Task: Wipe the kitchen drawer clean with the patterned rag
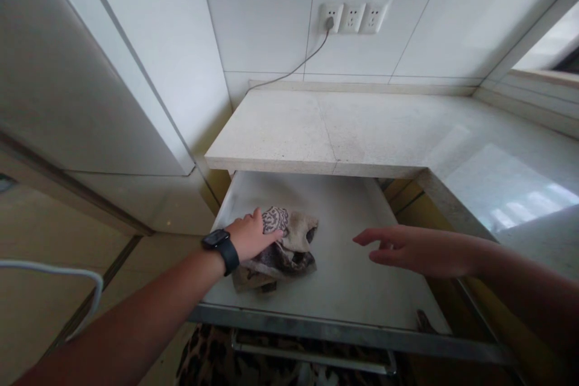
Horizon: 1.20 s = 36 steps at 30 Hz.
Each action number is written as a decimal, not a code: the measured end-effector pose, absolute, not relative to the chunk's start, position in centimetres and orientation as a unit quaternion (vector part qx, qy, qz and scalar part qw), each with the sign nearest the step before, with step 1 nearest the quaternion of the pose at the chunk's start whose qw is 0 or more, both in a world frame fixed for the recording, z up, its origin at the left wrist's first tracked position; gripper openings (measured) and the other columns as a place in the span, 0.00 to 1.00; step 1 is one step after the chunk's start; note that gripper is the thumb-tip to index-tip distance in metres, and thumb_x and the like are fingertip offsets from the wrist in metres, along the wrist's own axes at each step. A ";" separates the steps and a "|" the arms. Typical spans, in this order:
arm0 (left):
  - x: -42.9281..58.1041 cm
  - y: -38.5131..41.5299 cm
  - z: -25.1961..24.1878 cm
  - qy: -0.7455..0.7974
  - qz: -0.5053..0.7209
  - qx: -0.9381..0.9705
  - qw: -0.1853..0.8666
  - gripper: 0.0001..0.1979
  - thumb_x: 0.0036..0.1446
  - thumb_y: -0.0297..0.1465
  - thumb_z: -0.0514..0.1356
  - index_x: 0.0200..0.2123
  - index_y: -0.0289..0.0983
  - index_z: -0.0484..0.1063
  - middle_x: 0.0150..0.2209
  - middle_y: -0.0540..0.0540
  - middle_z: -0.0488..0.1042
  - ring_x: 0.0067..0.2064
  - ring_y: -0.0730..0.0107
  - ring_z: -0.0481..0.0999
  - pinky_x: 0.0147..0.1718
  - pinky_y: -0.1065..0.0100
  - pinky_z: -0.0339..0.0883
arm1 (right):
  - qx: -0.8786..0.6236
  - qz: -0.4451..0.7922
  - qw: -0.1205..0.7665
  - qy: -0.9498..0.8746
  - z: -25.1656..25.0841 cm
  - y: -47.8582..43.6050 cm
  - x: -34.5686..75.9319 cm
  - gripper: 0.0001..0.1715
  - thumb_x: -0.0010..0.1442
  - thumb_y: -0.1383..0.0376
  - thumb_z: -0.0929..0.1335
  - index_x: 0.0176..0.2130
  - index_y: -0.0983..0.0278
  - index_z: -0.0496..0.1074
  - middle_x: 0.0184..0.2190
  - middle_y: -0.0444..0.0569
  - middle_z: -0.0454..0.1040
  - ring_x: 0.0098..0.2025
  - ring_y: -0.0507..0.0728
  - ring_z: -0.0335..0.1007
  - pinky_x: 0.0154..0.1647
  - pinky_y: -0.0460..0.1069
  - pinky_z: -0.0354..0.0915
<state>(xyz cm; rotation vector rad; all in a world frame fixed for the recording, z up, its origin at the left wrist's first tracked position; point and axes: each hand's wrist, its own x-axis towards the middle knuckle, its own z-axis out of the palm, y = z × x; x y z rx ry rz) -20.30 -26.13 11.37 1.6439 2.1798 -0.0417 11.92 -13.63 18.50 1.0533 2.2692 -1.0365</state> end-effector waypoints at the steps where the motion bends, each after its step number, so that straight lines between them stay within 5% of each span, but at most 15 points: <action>1: -20.5 -25.3 10.7 0.784 -0.026 0.587 0.203 0.41 0.58 0.59 0.50 0.59 0.30 0.60 0.52 0.27 0.74 0.52 0.44 0.76 0.45 0.58 0.66 | 0.381 -0.372 0.203 0.822 18.3 -13.3 12.5 0.37 0.60 0.44 0.64 0.62 0.55 0.68 0.59 0.53 0.71 0.57 0.66 0.70 0.58 0.56 0.64; 11: -22.8 -22.0 7.5 0.717 0.017 0.664 0.212 0.14 0.56 0.33 0.58 0.47 0.39 0.72 0.43 0.43 0.79 0.45 0.56 0.78 0.41 0.65 0.67 | 0.349 -0.360 0.213 0.838 15.3 -12.5 14.9 0.35 0.59 0.48 0.65 0.62 0.59 0.69 0.57 0.56 0.73 0.55 0.66 0.71 0.56 0.57 0.64; 20: -22.4 -17.4 8.4 0.675 0.011 0.733 0.086 0.20 0.60 0.24 0.52 0.53 0.43 0.71 0.51 0.44 0.72 0.55 0.59 0.70 0.56 0.61 0.60 | 0.318 -0.349 0.182 0.862 15.2 -12.1 15.7 0.33 0.60 0.51 0.65 0.61 0.59 0.71 0.58 0.56 0.72 0.57 0.68 0.69 0.57 0.58 0.63; 25: -20.7 -18.2 6.7 0.688 0.059 0.723 0.000 0.22 0.62 0.38 0.56 0.56 0.33 0.63 0.55 0.35 0.65 0.56 0.54 0.67 0.57 0.57 0.61 | 0.310 -0.331 0.185 0.872 15.5 -12.0 15.9 0.32 0.61 0.53 0.64 0.61 0.59 0.70 0.59 0.56 0.71 0.58 0.68 0.68 0.59 0.59 0.62; 31: -16.6 -20.8 3.3 0.730 -0.017 0.684 -0.010 0.48 0.46 0.67 0.56 0.60 0.38 0.62 0.69 0.32 0.48 0.67 0.31 0.47 0.61 0.31 0.41 | 0.292 -0.326 0.182 0.881 15.1 -11.6 15.7 0.33 0.63 0.51 0.63 0.61 0.62 0.70 0.57 0.58 0.73 0.57 0.68 0.70 0.58 0.61 0.63; 33: -15.9 -20.5 2.8 0.745 -0.050 0.666 0.007 0.53 0.41 0.70 0.55 0.63 0.42 0.60 0.70 0.32 0.44 0.68 0.26 0.42 0.57 0.24 0.39 | 0.298 -0.330 0.180 0.877 14.9 -11.5 15.7 0.33 0.63 0.48 0.62 0.61 0.61 0.70 0.57 0.57 0.72 0.57 0.69 0.70 0.58 0.61 0.64; 36: -16.5 -19.2 3.2 0.744 -0.076 0.664 0.019 0.49 0.42 0.65 0.59 0.63 0.46 0.60 0.70 0.35 0.45 0.66 0.28 0.47 0.53 0.25 0.50 | 0.303 -0.335 0.178 0.874 14.5 -11.4 15.9 0.34 0.63 0.47 0.62 0.61 0.61 0.70 0.58 0.57 0.72 0.57 0.69 0.70 0.58 0.62 0.64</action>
